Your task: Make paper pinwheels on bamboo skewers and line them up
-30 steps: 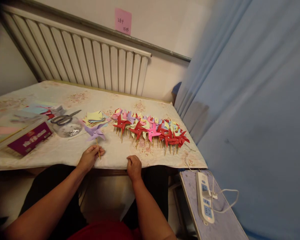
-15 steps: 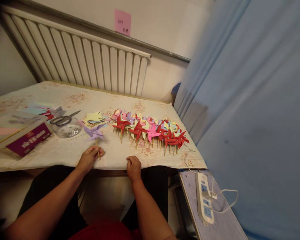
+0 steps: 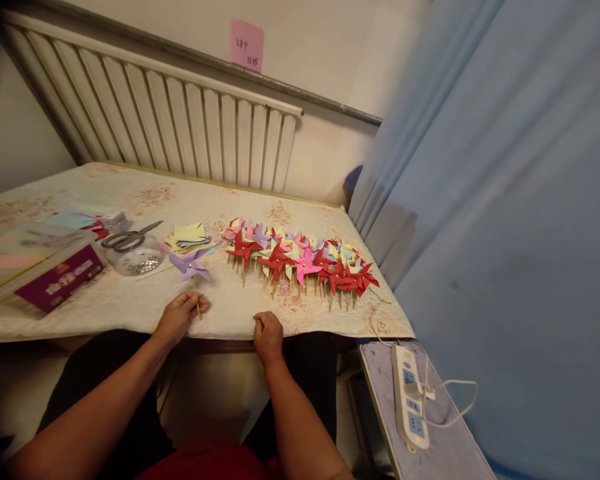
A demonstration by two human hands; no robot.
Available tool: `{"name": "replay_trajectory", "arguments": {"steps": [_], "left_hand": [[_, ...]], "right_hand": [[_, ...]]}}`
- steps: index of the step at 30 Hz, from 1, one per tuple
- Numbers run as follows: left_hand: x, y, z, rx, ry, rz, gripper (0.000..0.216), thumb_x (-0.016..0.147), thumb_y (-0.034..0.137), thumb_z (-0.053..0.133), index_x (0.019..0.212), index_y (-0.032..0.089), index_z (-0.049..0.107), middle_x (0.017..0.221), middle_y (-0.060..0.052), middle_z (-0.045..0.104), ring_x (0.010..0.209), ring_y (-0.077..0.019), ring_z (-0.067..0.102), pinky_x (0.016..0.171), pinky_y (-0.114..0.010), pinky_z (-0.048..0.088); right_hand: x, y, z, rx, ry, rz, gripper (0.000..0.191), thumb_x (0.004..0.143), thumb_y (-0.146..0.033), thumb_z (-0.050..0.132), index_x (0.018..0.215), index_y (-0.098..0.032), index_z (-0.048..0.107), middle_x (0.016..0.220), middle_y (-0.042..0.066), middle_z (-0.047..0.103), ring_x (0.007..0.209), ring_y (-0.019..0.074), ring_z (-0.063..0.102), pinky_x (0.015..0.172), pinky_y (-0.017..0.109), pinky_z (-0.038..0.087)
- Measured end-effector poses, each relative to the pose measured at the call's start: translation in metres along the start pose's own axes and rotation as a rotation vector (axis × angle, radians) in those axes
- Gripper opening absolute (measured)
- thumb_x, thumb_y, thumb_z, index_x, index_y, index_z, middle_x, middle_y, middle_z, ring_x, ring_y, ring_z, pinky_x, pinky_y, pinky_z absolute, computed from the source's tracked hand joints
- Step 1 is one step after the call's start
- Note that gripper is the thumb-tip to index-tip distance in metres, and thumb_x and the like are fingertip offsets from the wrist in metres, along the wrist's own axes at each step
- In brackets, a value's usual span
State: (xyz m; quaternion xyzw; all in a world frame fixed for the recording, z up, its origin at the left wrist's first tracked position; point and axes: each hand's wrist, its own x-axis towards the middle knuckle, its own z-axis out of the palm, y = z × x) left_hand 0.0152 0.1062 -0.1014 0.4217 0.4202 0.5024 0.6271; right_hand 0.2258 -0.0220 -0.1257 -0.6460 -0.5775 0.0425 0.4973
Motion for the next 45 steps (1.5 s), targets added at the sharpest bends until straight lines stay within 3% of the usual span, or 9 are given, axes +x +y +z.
{"name": "replay_trajectory", "arguments": {"steps": [45], "left_hand": [[0.0032,-0.0040,-0.0031,-0.054,0.002,-0.036,0.044,0.060,0.047,0.081,0.082,0.014,0.063,0.072,-0.001,0.067,0.072,-0.0137,0.063,0.077,-0.029,0.051]], "right_hand": [[-0.0009,0.0019,0.0014,-0.005,0.004,-0.002,0.024,0.081,-0.008,0.045,0.081,-0.020,0.066,0.079,0.004,0.066,0.079,0.0177,0.061,0.074,0.028,0.046]]}}
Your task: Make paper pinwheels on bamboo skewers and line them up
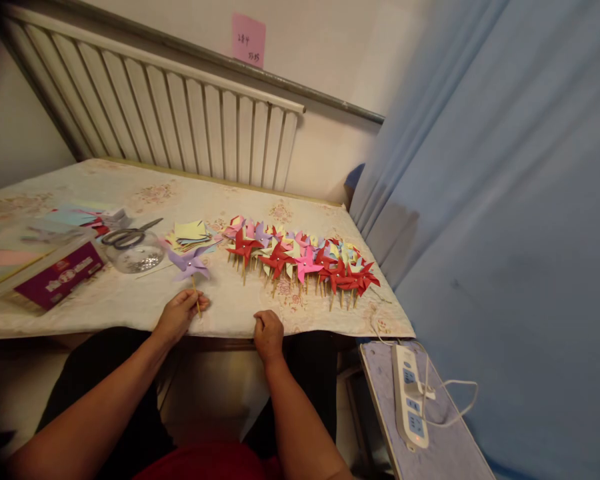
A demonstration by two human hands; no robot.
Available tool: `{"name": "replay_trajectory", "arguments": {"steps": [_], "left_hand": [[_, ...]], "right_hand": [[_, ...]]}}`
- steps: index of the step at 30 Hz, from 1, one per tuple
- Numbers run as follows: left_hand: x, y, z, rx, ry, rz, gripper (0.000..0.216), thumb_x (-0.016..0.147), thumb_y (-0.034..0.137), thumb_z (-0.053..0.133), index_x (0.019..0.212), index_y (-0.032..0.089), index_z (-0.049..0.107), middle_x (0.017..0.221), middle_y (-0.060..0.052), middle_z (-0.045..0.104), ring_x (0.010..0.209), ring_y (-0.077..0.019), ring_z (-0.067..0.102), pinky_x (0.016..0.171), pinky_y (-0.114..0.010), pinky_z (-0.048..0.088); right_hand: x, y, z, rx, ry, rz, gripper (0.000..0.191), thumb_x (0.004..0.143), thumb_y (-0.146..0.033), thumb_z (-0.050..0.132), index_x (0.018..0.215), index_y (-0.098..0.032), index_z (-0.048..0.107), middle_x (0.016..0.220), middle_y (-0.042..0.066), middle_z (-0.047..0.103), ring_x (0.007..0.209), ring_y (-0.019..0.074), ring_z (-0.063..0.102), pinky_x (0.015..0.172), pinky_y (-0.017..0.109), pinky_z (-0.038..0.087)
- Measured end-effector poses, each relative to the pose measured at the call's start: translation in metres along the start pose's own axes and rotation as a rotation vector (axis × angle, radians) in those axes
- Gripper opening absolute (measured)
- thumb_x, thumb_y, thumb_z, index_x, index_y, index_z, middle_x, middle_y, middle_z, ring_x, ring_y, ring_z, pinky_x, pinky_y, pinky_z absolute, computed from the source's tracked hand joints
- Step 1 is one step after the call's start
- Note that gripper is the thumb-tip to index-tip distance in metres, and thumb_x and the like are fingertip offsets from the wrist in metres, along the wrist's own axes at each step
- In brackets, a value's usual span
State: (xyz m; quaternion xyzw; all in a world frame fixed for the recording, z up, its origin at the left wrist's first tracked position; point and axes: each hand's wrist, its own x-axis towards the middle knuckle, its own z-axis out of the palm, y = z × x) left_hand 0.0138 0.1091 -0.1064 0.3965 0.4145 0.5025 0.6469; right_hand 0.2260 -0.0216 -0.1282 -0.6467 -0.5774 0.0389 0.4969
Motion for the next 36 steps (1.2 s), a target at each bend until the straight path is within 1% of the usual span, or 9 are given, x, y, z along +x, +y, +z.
{"name": "replay_trajectory", "arguments": {"steps": [9,16,25,30,36], "left_hand": [[-0.0010,0.0005,0.0002,0.010,-0.006,0.016,0.044,0.060,0.049,0.081,0.081,0.014,0.063,0.072,-0.002,0.067,0.070,-0.0150,0.063,0.074,-0.031,0.052],[-0.0009,0.0007,0.0002,0.007,0.003,0.011,0.040,0.062,0.045,0.080,0.081,0.014,0.063,0.071,-0.002,0.067,0.071,-0.0153,0.064,0.076,-0.032,0.053],[-0.0010,0.0003,0.0004,0.006,0.000,0.012,0.040,0.061,0.045,0.080,0.080,0.014,0.063,0.071,-0.002,0.067,0.072,-0.0144,0.063,0.076,-0.031,0.052],[-0.0014,0.0005,-0.0001,0.009,-0.006,0.020,0.042,0.061,0.047,0.080,0.081,0.014,0.063,0.071,-0.003,0.067,0.070,-0.0156,0.063,0.074,-0.033,0.052],[-0.0007,-0.0004,-0.0003,0.008,-0.007,0.011,0.041,0.062,0.046,0.079,0.082,0.014,0.062,0.071,-0.002,0.067,0.071,-0.0151,0.064,0.075,-0.032,0.052]], "right_hand": [[-0.0004,0.0014,0.0006,-0.001,0.000,-0.005,0.023,0.082,-0.009,0.045,0.081,-0.019,0.066,0.079,0.004,0.066,0.078,0.0184,0.060,0.073,0.028,0.046],[0.0000,-0.0007,-0.0008,0.008,0.007,-0.004,0.023,0.081,-0.008,0.046,0.081,-0.019,0.066,0.079,0.004,0.066,0.078,0.0179,0.061,0.074,0.028,0.046],[-0.0001,0.0003,0.0007,0.006,0.013,-0.002,0.024,0.081,-0.009,0.045,0.081,-0.020,0.066,0.079,0.004,0.066,0.078,0.0174,0.061,0.074,0.027,0.046],[-0.0009,0.0017,0.0016,0.004,0.007,0.005,0.024,0.081,-0.008,0.046,0.081,-0.020,0.066,0.079,0.004,0.066,0.078,0.0176,0.061,0.074,0.027,0.046],[-0.0005,0.0007,0.0002,0.001,-0.001,0.000,0.023,0.083,-0.010,0.045,0.081,-0.020,0.066,0.079,0.004,0.066,0.078,0.0176,0.061,0.074,0.028,0.046]]}}
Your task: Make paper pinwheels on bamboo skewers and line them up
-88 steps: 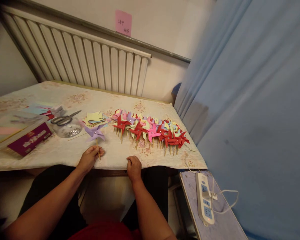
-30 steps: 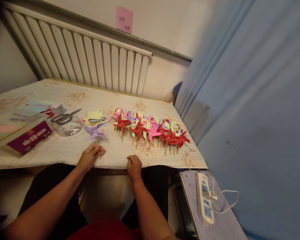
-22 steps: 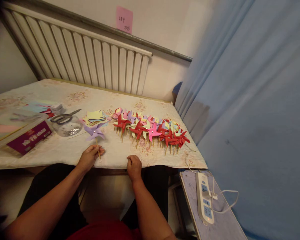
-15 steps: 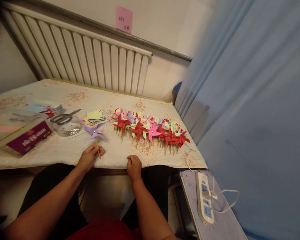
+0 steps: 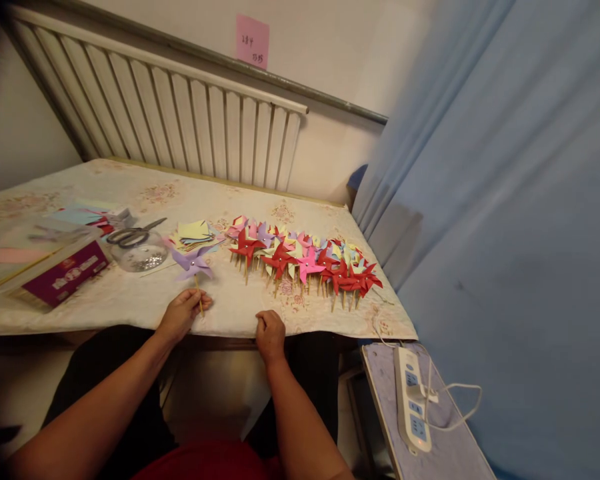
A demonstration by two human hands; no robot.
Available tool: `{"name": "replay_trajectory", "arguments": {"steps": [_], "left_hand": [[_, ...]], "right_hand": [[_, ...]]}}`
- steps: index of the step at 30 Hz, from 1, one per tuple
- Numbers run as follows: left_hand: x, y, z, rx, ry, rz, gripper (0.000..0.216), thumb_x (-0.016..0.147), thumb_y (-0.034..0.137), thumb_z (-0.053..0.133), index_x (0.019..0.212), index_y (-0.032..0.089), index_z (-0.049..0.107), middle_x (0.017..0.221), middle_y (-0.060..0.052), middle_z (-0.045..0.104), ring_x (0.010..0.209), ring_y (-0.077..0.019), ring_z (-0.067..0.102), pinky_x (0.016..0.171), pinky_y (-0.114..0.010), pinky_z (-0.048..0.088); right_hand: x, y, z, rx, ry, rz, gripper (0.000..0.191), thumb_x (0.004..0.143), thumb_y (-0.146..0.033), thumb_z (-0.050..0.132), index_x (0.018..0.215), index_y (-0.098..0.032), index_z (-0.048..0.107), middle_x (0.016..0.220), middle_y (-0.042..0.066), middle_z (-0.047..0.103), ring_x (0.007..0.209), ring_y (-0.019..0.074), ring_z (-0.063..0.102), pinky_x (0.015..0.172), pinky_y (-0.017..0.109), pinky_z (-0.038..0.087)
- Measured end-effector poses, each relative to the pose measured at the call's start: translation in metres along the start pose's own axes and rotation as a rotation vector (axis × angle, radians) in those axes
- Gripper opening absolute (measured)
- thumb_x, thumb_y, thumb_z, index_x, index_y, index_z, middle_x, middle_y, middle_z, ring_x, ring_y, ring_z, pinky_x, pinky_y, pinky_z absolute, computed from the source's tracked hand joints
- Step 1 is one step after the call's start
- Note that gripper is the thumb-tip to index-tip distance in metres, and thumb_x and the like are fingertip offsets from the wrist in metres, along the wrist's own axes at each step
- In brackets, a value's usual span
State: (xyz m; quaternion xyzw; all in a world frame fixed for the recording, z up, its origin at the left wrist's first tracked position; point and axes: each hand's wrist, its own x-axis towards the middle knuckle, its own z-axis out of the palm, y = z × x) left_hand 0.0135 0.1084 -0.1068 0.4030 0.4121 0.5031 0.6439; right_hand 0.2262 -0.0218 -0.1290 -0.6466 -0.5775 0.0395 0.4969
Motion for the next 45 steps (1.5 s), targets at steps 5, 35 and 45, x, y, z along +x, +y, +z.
{"name": "replay_trajectory", "arguments": {"steps": [5,35,45], "left_hand": [[-0.0006,0.0006,0.0003,0.009,0.005,0.006,0.040,0.062,0.046,0.078,0.081,0.014,0.062,0.072,-0.003,0.067,0.069,-0.0147,0.063,0.074,-0.031,0.051],[-0.0059,0.0063,0.0043,-0.002,0.010,0.003,0.040,0.062,0.045,0.078,0.081,0.015,0.061,0.071,-0.003,0.065,0.069,-0.0152,0.063,0.075,-0.033,0.052],[-0.0055,0.0063,0.0035,-0.015,0.002,-0.010,0.040,0.062,0.044,0.078,0.082,0.014,0.061,0.071,-0.004,0.067,0.069,-0.0145,0.063,0.074,-0.031,0.051]], "right_hand": [[0.0002,-0.0012,-0.0009,0.004,0.000,-0.006,0.023,0.083,-0.010,0.045,0.081,-0.019,0.066,0.079,0.004,0.066,0.078,0.0180,0.061,0.074,0.028,0.047],[-0.0005,0.0009,0.0001,-0.021,0.003,-0.016,0.023,0.084,-0.010,0.046,0.082,-0.020,0.067,0.080,0.004,0.067,0.079,0.0176,0.062,0.074,0.027,0.047],[-0.0011,0.0002,-0.0001,-0.023,-0.004,-0.009,0.024,0.084,-0.011,0.045,0.082,-0.020,0.067,0.080,0.004,0.067,0.079,0.0176,0.061,0.074,0.028,0.047]]}}
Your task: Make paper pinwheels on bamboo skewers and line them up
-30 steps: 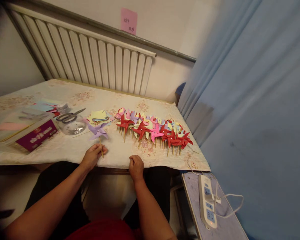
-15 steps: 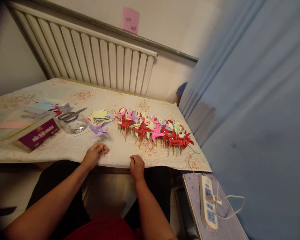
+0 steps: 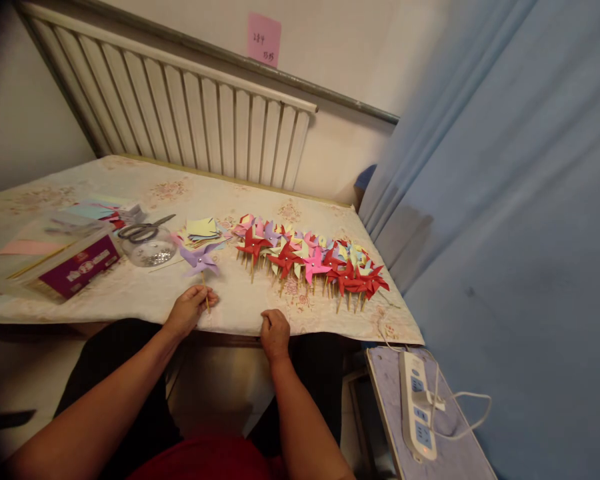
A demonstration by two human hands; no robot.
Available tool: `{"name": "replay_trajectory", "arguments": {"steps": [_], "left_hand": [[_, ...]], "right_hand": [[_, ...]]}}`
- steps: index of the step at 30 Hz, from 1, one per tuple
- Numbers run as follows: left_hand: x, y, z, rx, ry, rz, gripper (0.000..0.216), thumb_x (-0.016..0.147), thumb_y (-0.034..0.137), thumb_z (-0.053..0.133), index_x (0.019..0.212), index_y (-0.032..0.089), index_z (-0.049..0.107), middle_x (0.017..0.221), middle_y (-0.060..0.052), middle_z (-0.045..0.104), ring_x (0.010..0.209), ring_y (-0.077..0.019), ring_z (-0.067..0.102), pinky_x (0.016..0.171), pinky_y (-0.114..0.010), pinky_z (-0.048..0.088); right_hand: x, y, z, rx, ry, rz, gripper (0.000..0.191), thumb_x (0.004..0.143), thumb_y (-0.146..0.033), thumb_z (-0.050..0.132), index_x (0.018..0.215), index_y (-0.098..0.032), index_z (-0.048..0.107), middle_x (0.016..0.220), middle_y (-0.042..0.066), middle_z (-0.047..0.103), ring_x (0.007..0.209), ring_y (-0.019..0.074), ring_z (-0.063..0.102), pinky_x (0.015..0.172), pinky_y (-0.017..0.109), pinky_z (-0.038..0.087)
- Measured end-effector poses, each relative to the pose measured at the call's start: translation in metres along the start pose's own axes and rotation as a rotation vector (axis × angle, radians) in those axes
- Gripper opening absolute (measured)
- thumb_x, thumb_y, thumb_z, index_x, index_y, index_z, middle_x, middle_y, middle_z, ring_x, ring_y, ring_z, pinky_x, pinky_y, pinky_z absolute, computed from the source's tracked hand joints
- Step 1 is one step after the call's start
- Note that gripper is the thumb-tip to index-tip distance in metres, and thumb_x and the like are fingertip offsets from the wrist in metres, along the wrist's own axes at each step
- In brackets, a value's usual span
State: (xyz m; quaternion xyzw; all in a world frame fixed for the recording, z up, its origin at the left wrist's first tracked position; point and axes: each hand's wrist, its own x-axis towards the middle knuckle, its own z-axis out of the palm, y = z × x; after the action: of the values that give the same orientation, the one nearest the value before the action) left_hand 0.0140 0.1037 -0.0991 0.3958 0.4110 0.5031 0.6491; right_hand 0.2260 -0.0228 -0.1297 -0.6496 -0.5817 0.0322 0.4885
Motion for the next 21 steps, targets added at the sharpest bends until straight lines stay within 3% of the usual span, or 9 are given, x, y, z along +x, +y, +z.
{"name": "replay_trajectory", "arguments": {"steps": [21], "left_hand": [[0.0018,-0.0031,-0.0015,-0.013,0.000,0.008,0.039,0.061,0.044,0.079,0.080,0.014,0.062,0.071,-0.002,0.066,0.070,-0.0152,0.064,0.075,-0.033,0.052]], "right_hand": [[0.0000,-0.0013,-0.0009,0.002,0.004,-0.005,0.022,0.084,-0.011,0.046,0.083,-0.020,0.066,0.081,0.005,0.067,0.080,0.0179,0.062,0.075,0.028,0.047]]}}
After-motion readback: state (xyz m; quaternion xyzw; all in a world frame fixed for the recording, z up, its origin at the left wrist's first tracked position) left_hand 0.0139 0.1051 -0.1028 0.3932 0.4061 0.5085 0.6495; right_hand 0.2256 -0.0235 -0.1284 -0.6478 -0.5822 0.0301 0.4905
